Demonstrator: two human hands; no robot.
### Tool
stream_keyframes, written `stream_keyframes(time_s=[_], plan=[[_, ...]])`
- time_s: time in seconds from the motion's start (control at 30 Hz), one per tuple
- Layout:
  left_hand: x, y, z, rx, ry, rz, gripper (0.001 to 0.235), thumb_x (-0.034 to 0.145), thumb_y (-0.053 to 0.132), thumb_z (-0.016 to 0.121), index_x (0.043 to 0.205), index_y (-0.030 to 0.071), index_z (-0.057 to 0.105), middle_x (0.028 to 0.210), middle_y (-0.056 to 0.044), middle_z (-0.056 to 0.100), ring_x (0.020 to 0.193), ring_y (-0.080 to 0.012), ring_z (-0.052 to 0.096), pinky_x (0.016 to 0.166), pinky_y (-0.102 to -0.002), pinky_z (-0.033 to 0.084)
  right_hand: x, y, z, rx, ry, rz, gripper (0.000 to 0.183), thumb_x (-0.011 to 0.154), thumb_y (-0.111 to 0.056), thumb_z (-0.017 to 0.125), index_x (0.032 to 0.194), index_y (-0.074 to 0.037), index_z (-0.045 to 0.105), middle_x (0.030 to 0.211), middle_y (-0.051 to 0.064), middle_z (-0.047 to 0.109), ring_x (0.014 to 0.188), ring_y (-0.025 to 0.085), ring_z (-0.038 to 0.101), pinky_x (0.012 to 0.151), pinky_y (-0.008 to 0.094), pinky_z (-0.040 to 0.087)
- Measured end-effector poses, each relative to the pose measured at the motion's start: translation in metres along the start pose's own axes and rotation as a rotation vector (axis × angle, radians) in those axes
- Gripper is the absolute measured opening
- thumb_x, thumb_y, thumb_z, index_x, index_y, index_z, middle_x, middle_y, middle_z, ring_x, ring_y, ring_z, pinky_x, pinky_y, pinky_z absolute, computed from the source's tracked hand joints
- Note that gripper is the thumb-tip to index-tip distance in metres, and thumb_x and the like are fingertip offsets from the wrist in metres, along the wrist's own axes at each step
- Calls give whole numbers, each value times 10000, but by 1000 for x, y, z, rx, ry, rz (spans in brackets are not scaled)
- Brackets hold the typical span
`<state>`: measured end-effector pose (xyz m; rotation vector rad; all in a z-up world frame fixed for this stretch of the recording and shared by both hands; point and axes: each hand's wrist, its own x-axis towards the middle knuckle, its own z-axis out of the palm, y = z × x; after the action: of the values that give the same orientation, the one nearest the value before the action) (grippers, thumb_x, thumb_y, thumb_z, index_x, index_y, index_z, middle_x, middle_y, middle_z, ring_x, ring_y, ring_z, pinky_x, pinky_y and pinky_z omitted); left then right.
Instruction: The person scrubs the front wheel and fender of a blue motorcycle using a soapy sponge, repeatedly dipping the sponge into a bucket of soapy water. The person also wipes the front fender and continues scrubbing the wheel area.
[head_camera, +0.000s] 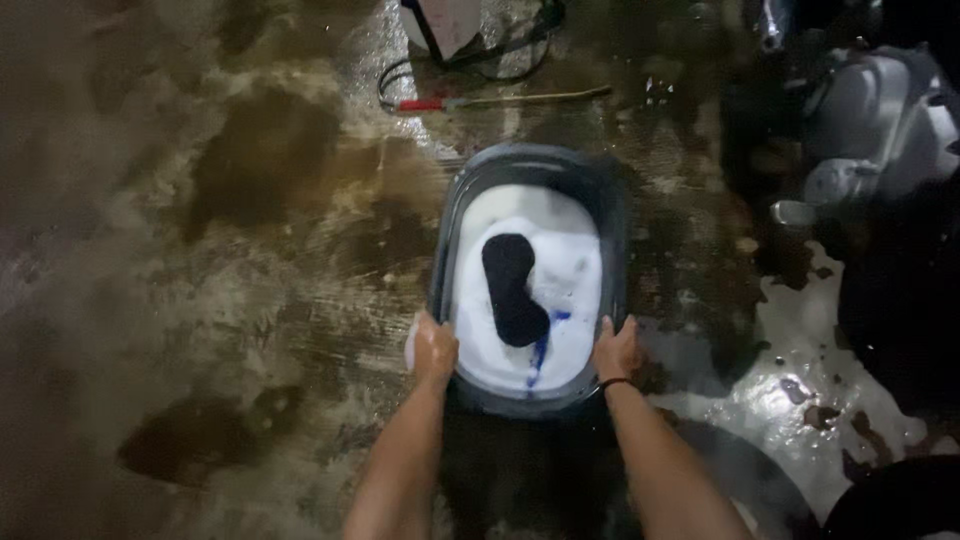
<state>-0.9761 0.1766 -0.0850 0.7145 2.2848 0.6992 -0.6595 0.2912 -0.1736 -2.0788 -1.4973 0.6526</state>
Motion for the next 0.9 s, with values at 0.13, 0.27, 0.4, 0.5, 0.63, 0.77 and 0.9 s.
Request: stream_keyframes(time_s=[0.13, 0.27, 0.4, 0.5, 0.63, 0.77, 0.9], plan=[[-20, -32, 1, 69, 129, 70, 627, 910, 237, 613, 1422, -81, 439, 1387, -327, 518, 1269, -472, 505, 1066, -479, 391, -47, -31, -50, -106, -125, 64, 576, 1022, -433, 534, 1396, 2, 569, 1294, 291, 644, 1180, 483, 614, 1003, 546, 478], [-73, -59, -10, 135, 165, 41, 571, 949, 271, 610, 1403, -57, 496, 1366, -304, 568, 1242, -451, 561, 1072, -473, 436, -96, -62, -108, -291, -214, 112, 498, 1011, -458, 513, 1323, -100, 662, 1160, 238, 724, 1075, 452, 678, 941, 544, 521], [-146, -52, -49, 228, 81, -116, 525, 942, 280, 630, 1339, -46, 525, 1289, -283, 607, 1198, -452, 581, 1034, -497, 450, -136, -68, -161, -275, -246, 68, 530, 1025, -462, 501, 1355, -70, 635, 1101, 253, 738, 1010, 428, 715, 903, 502, 557], [-206, -37, -87, 58, 210, -25, 516, 924, 242, 634, 1330, -62, 539, 1245, -313, 625, 1156, -498, 593, 1013, -514, 470, -167, -68, -202, -251, -95, -191, 554, 1018, -453, 531, 1354, -22, 628, 1176, 286, 691, 1036, 486, 657, 893, 532, 518], [-295, -10, -148, 28, 140, -212, 506, 971, 256, 587, 1365, -50, 505, 1274, -326, 607, 1178, -500, 582, 1017, -534, 454, -209, -90, -272, -250, -245, -65, 555, 1016, -462, 503, 1339, -30, 634, 1187, 258, 697, 1041, 473, 663, 894, 529, 529], [-398, 4, -196, -26, 105, -368, 584, 982, 274, 562, 1468, -24, 432, 1349, -317, 571, 1232, -490, 562, 1041, -526, 445, -254, -105, -353, -267, -358, -94, 620, 1025, -489, 472, 1412, -16, 576, 1176, 249, 700, 994, 452, 691, 860, 527, 553], [-481, 3, -225, -65, 159, -351, 648, 986, 268, 556, 1522, -57, 390, 1338, -344, 597, 1246, -474, 602, 1073, -485, 485, -292, -99, -415, -277, -410, -143, 581, 1039, -487, 454, 1361, -49, 657, 1138, 225, 738, 1002, 418, 711, 884, 516, 569]])
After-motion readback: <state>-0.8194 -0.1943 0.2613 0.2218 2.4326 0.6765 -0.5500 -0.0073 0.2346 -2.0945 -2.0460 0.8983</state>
